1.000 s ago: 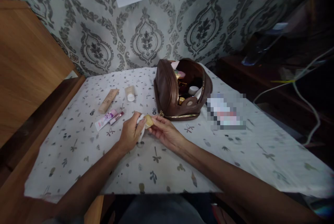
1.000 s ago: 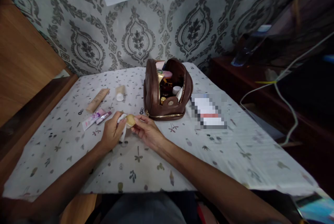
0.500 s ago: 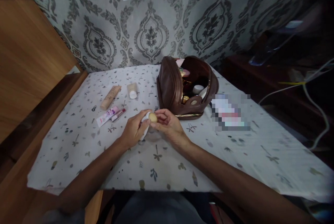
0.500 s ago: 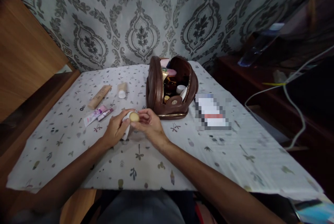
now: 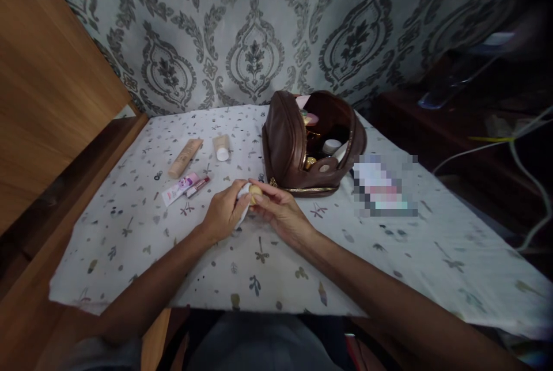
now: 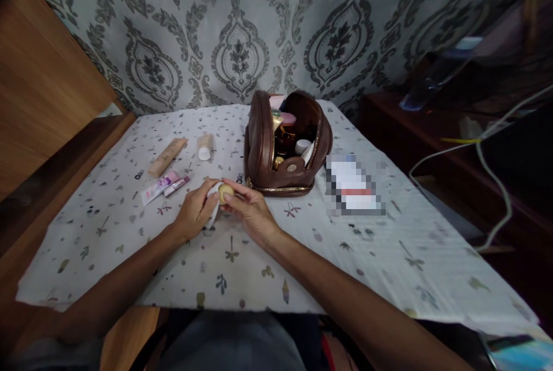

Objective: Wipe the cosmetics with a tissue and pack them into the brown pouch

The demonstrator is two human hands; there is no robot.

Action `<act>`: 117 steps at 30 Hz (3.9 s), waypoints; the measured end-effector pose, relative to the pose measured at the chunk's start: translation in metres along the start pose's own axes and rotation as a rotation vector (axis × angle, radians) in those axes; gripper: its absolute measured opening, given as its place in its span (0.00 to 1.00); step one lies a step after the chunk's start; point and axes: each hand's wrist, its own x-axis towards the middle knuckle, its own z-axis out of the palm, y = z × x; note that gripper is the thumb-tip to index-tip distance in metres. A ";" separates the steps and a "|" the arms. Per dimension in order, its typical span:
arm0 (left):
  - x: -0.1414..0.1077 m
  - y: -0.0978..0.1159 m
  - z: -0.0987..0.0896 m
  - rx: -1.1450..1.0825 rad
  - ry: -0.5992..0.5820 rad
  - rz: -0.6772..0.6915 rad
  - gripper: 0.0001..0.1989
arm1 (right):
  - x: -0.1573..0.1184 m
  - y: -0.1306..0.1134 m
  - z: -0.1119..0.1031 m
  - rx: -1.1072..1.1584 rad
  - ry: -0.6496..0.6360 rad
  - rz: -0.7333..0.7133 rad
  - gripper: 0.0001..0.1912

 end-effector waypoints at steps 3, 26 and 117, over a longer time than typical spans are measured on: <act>0.000 0.000 0.001 -0.026 0.013 -0.016 0.13 | 0.000 0.000 0.000 0.004 0.048 -0.028 0.26; -0.001 -0.007 -0.002 -0.014 0.031 0.175 0.17 | -0.001 -0.005 0.001 0.096 -0.006 0.178 0.18; 0.072 0.071 0.061 0.591 -0.020 0.567 0.34 | 0.030 -0.225 -0.059 -1.550 -0.318 -0.562 0.03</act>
